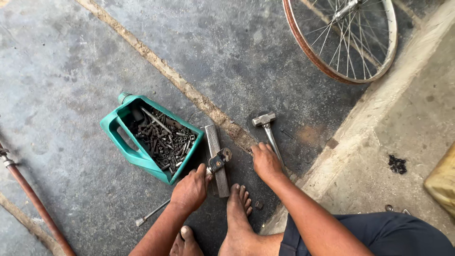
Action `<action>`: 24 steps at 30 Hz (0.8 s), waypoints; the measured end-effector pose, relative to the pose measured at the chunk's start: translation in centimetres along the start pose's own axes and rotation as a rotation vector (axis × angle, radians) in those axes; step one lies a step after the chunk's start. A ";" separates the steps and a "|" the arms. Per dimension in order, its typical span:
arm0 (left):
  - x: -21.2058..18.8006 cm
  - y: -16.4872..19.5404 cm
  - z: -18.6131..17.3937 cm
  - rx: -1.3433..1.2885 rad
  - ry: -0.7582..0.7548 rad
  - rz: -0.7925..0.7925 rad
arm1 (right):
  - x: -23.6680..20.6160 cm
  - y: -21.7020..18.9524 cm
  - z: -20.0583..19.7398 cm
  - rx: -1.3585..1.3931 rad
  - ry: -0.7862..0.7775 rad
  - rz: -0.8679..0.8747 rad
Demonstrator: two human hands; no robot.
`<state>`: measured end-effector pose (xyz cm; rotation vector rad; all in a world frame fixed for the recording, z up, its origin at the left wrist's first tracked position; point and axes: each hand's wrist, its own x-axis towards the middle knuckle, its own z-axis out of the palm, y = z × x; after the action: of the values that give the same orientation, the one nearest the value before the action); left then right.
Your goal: The person sits on the floor and uses a hammer to strike a small metal component placed on a metal bar. They repeatedly adjust the component and hammer it, then inspect the result before continuing the process.
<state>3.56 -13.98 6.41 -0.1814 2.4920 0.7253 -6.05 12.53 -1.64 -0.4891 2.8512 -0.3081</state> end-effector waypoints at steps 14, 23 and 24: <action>0.8 4.8 -1.5 -0.834 -0.021 -0.130 | -3.7 -5.6 -6.7 1.354 -0.287 0.463; -0.6 6.5 -2.5 -0.727 -0.180 -0.042 | -5.5 -5.8 -7.6 1.404 -0.338 0.412; -0.7 6.6 -2.5 -0.730 -0.186 -0.045 | -5.5 -5.6 -7.4 1.431 -0.350 0.417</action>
<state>1.22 -9.78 11.59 -0.4042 1.9429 1.5265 -1.30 10.53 7.80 0.3129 1.6637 -1.6913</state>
